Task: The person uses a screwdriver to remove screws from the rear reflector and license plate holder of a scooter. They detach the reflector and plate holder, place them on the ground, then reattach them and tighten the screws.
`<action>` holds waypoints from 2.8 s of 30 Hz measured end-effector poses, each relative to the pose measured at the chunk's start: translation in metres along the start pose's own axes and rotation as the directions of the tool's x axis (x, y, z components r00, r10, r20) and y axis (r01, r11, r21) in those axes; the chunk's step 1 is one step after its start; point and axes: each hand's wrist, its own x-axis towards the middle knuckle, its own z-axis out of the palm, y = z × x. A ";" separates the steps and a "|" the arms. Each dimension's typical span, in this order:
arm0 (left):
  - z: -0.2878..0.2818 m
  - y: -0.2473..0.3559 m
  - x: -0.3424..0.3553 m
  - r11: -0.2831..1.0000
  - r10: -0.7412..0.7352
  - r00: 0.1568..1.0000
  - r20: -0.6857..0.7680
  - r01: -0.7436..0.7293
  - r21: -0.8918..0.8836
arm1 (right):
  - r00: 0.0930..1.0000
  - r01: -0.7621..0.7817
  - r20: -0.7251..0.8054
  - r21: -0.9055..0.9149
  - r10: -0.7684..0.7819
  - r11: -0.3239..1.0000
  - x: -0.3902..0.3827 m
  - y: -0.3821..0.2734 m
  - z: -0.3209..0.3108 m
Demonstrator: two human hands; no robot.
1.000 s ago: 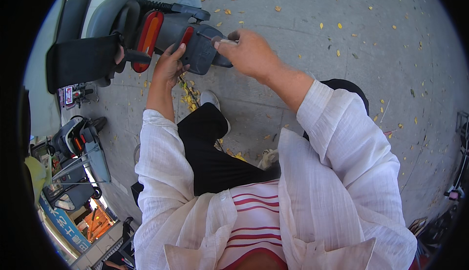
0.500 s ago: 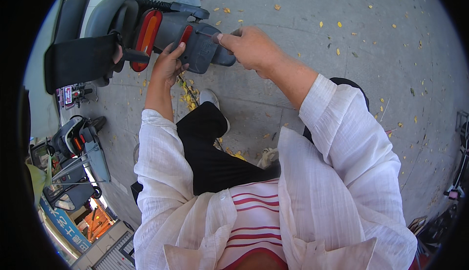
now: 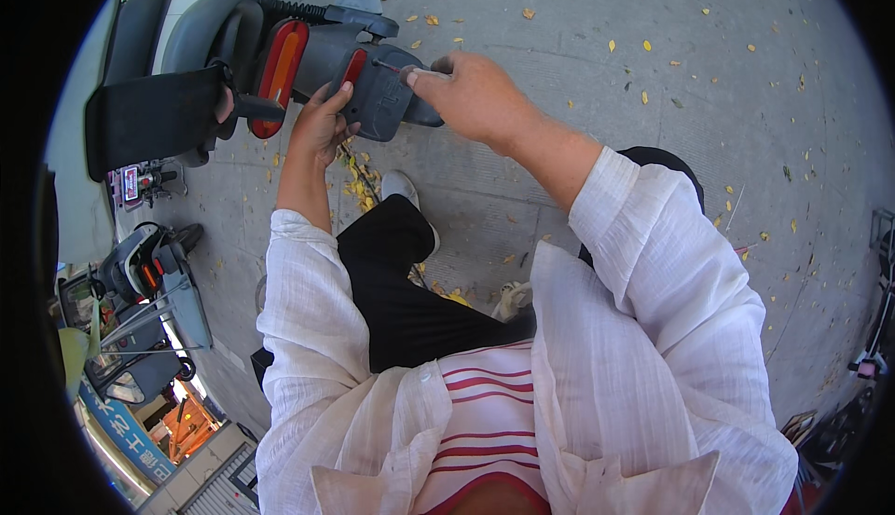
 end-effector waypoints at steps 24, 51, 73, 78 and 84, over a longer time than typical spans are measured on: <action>0.014 0.000 -0.003 0.916 0.121 0.989 0.081 -0.143 0.375 | 0.958 0.252 -0.027 -0.393 -0.285 0.884 -0.009 0.003 0.003; 0.009 -0.003 0.002 0.947 0.110 0.989 0.097 -0.134 0.293 | 0.913 0.322 -0.050 -0.521 -0.405 0.790 -0.021 0.003 0.007; 0.020 0.013 0.010 0.848 0.019 1.000 0.016 -0.025 0.529 | 0.416 -0.539 0.887 0.419 -0.202 0.731 0.066 0.055 -0.032; 0.022 0.021 0.022 0.779 -0.041 0.998 -0.049 0.063 0.623 | 0.396 -0.551 0.883 0.449 -0.253 0.704 0.078 0.062 -0.034; 0.040 0.023 0.033 0.758 0.076 0.993 -0.089 0.000 0.652 | 0.222 -0.652 0.924 0.379 -0.313 0.657 0.094 0.074 -0.035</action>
